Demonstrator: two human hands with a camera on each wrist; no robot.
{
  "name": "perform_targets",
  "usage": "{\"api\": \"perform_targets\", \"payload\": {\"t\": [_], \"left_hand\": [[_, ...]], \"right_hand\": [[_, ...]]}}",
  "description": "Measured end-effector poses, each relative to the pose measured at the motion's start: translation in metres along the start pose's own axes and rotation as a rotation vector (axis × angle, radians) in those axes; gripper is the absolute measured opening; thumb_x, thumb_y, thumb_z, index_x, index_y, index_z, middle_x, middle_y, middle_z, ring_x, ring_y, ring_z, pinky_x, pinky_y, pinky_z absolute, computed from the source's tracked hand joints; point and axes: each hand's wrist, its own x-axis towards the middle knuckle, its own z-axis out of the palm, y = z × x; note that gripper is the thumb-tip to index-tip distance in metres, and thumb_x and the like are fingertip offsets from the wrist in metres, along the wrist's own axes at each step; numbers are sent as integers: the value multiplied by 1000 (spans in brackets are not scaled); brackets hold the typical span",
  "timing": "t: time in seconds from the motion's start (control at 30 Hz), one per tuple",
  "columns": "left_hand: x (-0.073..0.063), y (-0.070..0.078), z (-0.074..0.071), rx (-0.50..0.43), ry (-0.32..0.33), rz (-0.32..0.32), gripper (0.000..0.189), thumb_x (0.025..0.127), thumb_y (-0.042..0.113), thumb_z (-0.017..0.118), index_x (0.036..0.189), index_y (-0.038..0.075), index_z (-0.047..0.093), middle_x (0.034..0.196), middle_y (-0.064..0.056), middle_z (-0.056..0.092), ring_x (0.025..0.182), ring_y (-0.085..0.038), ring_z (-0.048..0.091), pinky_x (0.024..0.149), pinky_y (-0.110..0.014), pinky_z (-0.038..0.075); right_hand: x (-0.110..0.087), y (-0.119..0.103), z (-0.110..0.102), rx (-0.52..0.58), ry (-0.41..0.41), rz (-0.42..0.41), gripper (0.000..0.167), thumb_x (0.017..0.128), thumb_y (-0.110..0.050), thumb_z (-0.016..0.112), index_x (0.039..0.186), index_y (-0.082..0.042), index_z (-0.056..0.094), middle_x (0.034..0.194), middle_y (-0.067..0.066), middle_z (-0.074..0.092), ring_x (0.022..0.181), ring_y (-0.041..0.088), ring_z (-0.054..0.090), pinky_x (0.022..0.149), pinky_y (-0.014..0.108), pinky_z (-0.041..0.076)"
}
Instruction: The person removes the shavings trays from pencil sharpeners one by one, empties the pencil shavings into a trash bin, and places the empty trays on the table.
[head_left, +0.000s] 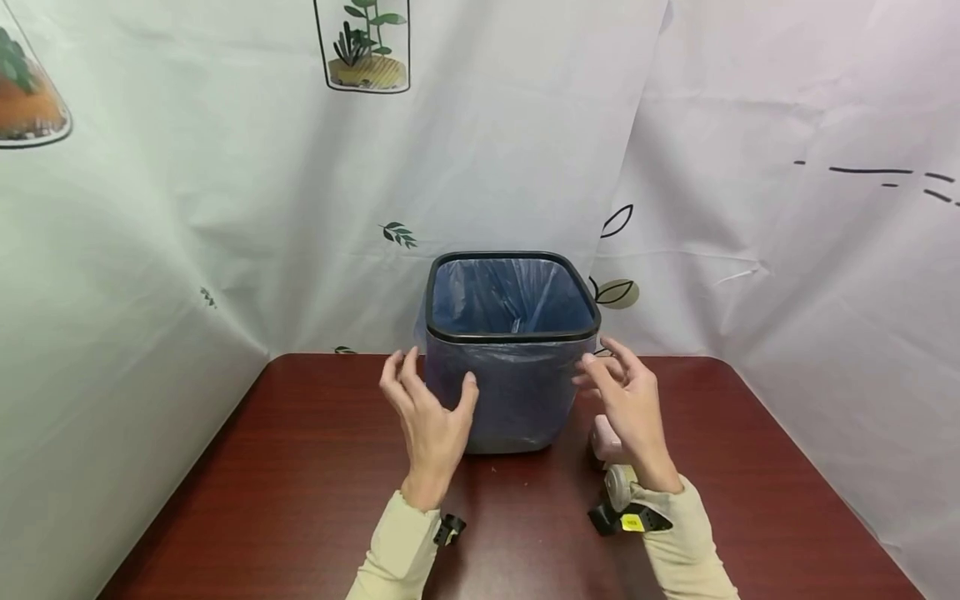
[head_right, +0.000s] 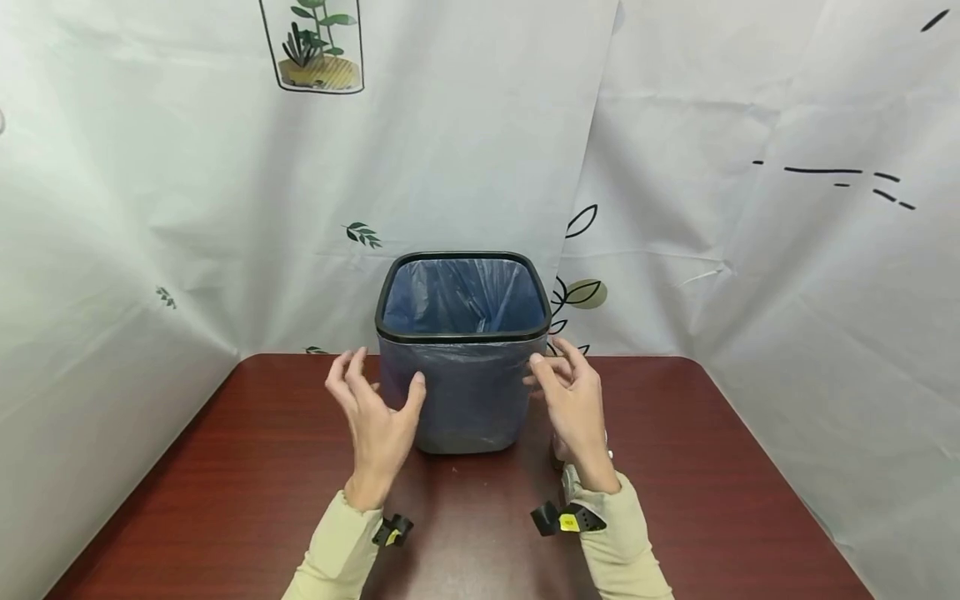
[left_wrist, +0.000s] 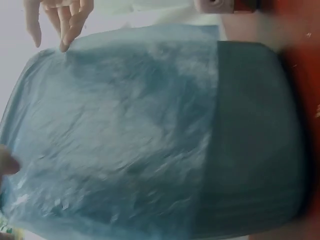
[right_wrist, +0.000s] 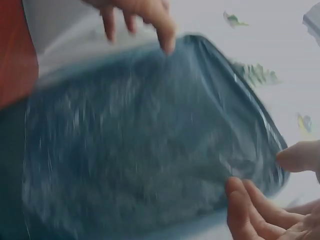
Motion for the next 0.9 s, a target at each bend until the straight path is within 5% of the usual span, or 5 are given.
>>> {"api": "perform_targets", "payload": {"t": [0.13, 0.27, 0.4, 0.63, 0.9], "left_hand": [[-13, 0, 11, -55, 127, 155, 42, 75, 17, 68, 106, -4, 49, 110, -18, 41, 96, -26, 44, 76, -33, 41], [-29, 2, 23, -113, 40, 316, 16, 74, 9, 65, 85, 0, 55, 86, -9, 51, 73, -18, 51, 63, -23, 44], [-49, 8, 29, -127, -284, 326, 9, 77, 12, 65, 80, 8, 57, 76, 1, 52, 61, -7, 52, 56, -15, 43], [-73, 16, 32, 157, -1194, 230, 30, 81, 39, 65, 100, 16, 59, 82, 6, 54, 68, -6, 51, 56, -22, 42], [-83, 18, 39, 182, -1263, 132, 60, 85, 48, 59, 134, 18, 43, 120, -1, 53, 109, -15, 52, 78, -33, 49]], "right_hand": [[3, 9, -16, -260, -87, 13, 41, 89, -32, 60, 122, -6, 55, 99, 13, 67, 85, 21, 65, 71, 30, 53], [5, 16, -29, -539, -220, 36, 34, 88, -31, 60, 112, -6, 60, 101, 10, 66, 93, 23, 61, 78, 38, 49], [5, 22, -36, -709, -350, 78, 32, 85, -29, 62, 104, -3, 61, 96, 10, 64, 87, 23, 60, 74, 40, 48], [-1, 24, -38, -782, -481, 279, 20, 80, -25, 64, 71, -9, 57, 64, 2, 52, 59, 15, 50, 53, 29, 40], [-2, 30, -38, -958, -602, 304, 18, 71, -25, 70, 72, -8, 64, 65, 1, 55, 59, 16, 50, 53, 30, 42]]}}
